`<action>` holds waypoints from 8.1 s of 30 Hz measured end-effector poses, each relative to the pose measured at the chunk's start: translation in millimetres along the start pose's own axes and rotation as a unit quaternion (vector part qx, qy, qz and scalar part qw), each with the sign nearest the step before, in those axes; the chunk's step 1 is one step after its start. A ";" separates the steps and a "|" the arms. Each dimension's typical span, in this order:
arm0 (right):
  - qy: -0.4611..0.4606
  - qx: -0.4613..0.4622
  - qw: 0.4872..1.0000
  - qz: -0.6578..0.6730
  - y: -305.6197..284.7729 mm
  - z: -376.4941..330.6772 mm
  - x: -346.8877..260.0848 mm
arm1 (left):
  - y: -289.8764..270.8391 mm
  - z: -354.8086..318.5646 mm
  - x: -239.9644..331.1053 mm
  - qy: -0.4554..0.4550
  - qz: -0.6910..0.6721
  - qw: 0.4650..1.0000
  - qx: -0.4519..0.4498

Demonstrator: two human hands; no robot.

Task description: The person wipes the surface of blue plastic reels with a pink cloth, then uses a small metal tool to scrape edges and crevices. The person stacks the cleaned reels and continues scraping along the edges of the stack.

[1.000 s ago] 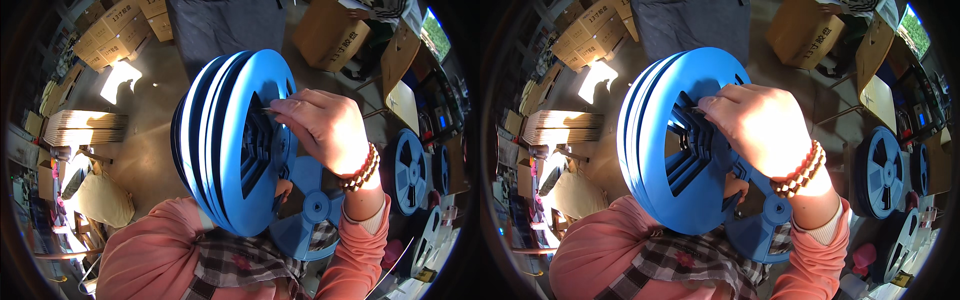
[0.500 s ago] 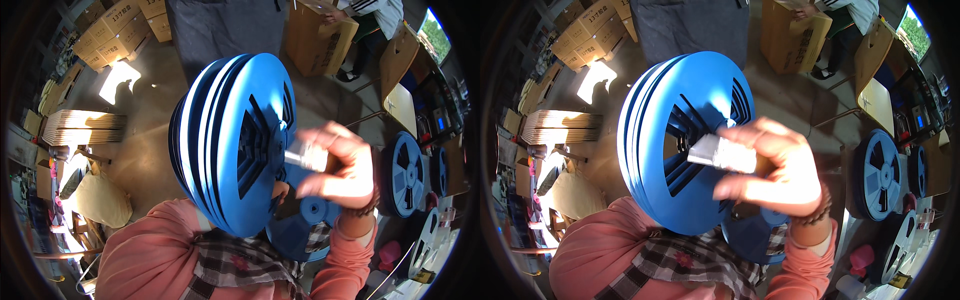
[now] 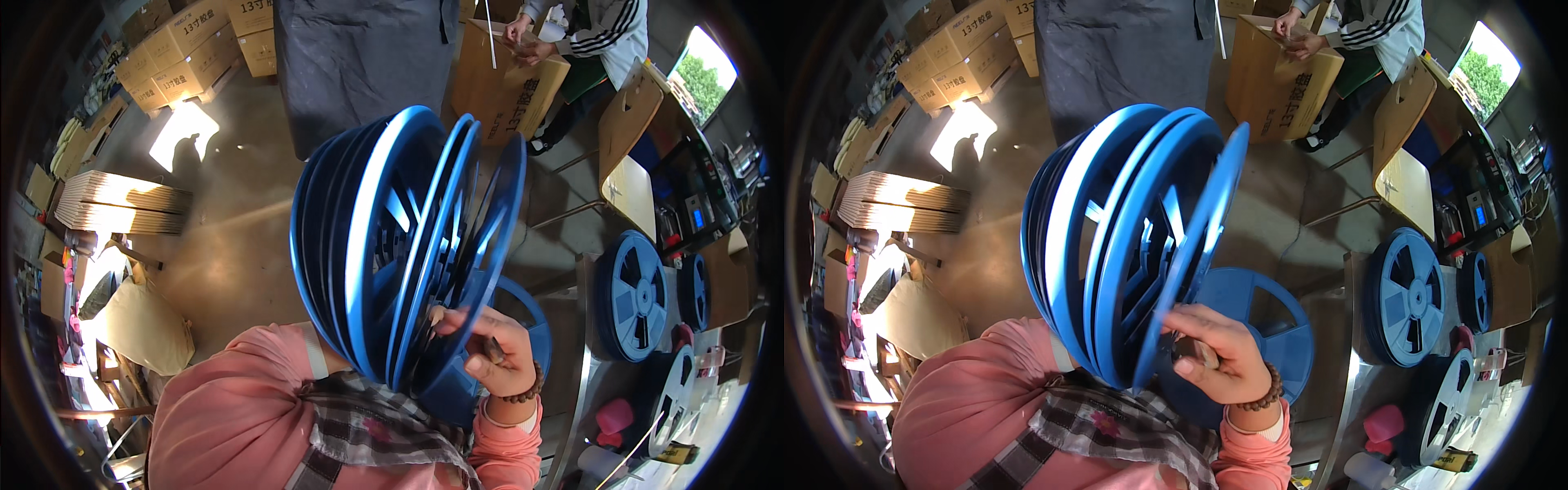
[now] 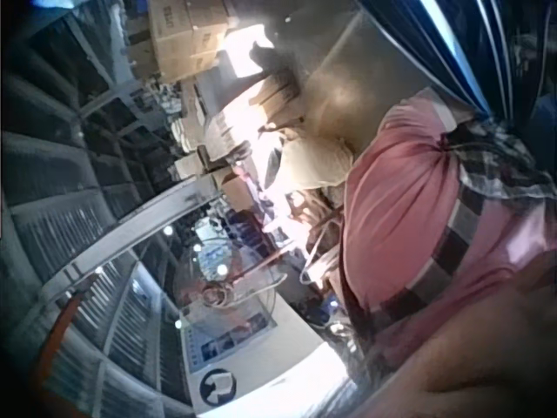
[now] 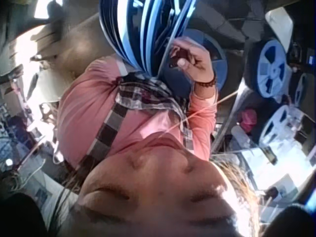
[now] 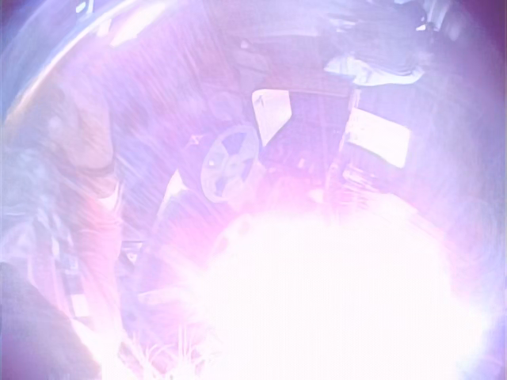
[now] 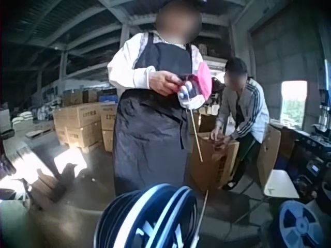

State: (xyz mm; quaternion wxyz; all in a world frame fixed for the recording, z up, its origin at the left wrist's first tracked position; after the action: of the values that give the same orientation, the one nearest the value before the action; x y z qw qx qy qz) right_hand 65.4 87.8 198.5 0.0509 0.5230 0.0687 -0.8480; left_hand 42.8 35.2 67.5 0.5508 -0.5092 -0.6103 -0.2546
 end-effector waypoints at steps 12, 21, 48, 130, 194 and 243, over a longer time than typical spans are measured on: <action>-0.052 0.190 0.976 0.088 -25.3 -78.7 23.9 | 14.5 11.0 -1.5 0.038 -0.010 0.999 0.027; -0.063 0.265 0.945 0.183 -21.2 -93.4 31.6 | -5.5 7.3 -8.5 0.030 0.011 0.997 0.065; -0.039 0.521 0.852 0.019 -44.3 -138.7 -35.3 | -52.5 -2.9 -36.1 0.028 0.097 0.977 0.189; 0.321 0.537 0.779 -0.047 -114.7 -265.1 126.8 | -90.0 -21.0 -112.1 -0.178 -0.431 0.870 0.160; 0.283 0.610 0.627 -0.393 -104.9 -170.6 62.2 | -6.3 -53.8 -74.4 -0.321 -0.746 0.572 0.115; 0.138 0.547 0.653 -0.506 -99.7 -156.5 58.9 | -11.9 -56.0 -76.3 -0.316 -0.741 0.579 0.122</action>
State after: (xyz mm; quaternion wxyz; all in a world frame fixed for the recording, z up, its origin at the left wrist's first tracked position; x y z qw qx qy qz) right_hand 161.0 211.7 82.8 -0.6914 0.4514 -0.1475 -0.5445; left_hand 45.7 -43.8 14.1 -0.0008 0.1443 -0.9363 -0.3203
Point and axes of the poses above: each hand's wrist, its own z-axis towards the middle knuckle, its own y-axis out of the palm, x = y × z, the point moved 7 cm from there along z, towards the middle knuckle, and after that the axes turned 11 degrees about -z, right-handed, at the moved point
